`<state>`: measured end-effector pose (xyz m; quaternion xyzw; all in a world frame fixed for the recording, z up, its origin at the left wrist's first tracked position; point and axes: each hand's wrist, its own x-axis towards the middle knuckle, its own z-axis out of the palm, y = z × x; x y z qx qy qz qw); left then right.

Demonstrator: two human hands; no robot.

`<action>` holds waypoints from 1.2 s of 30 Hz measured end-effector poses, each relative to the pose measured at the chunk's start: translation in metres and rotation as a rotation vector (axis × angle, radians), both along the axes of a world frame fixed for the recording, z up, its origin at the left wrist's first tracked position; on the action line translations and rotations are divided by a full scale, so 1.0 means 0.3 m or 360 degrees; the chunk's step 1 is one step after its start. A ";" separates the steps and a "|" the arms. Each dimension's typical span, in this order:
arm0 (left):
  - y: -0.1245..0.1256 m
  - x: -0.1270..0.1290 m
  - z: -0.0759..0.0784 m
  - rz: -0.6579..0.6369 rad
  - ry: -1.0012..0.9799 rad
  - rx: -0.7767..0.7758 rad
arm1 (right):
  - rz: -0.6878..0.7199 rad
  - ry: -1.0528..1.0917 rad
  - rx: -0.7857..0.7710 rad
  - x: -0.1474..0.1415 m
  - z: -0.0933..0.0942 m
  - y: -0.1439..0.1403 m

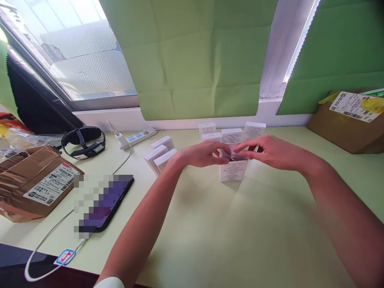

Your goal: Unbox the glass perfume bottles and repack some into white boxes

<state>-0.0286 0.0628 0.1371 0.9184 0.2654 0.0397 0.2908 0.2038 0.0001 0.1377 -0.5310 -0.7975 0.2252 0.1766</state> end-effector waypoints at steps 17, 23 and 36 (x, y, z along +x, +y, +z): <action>-0.009 -0.025 0.027 0.0110 0.0057 -0.0079 | -0.0111 0.0351 -0.0610 0.140 -0.084 0.070; 0.008 -0.028 0.016 0.0061 0.0033 -0.0076 | -0.0104 0.0424 -0.0641 0.132 -0.087 0.070; 0.016 0.001 -0.024 0.0027 0.0107 -0.0002 | 0.0135 0.0479 -0.0741 0.103 -0.086 0.062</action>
